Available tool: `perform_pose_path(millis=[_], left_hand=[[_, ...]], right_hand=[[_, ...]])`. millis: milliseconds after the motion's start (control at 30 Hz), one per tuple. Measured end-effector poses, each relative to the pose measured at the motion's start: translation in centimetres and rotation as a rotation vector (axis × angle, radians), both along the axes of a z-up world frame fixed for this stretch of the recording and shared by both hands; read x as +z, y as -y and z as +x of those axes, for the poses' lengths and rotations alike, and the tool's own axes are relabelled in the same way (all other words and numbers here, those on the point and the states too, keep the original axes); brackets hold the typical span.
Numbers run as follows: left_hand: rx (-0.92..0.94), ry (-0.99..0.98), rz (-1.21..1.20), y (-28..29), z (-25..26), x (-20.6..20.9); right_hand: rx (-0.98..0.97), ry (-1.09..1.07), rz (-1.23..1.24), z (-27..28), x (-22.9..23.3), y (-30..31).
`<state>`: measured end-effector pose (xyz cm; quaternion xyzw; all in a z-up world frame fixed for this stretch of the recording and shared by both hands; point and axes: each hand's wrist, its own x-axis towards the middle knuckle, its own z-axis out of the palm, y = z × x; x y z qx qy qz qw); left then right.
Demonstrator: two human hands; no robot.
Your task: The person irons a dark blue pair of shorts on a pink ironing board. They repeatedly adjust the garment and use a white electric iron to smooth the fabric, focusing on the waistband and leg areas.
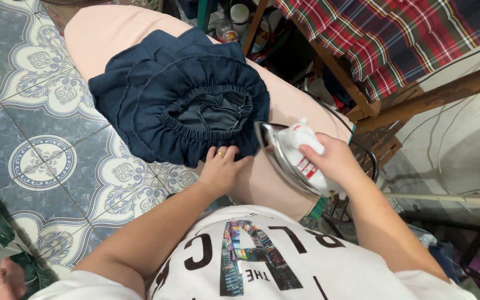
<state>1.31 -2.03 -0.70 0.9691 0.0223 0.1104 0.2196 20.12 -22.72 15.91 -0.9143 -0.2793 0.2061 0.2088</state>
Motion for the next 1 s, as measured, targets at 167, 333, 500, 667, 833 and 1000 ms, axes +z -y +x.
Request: perform_pose_path(millis=[167,333,500,667,833,1000], left_hand=[[-0.049,0.196,-0.065,-1.4,-3.0,-0.6],[-0.07,0.215,-0.078,-3.0,-5.0,-0.5],[-0.059,0.292,-0.102,-3.5,-4.8,0.5],[0.006,0.351,-0.191,-4.6,-3.1,1.9],[0.22,0.338,-0.041,-8.4,-0.4,2.9],[0.122,0.147,0.032,-11.6,1.4,3.3]], right_hand=[[0.087,-0.044,-0.074,-1.4,-0.4,-2.0],[0.138,-0.079,-0.201,-2.6,-1.0,-1.1],[0.155,-0.049,-0.142,-3.4,-1.0,-0.1],[0.071,-0.108,-0.156,-3.9,-1.0,-1.5],[0.107,-0.062,-0.165,-4.6,-1.6,-4.6],[0.058,-0.039,-0.164,-5.5,-2.6,-6.6]])
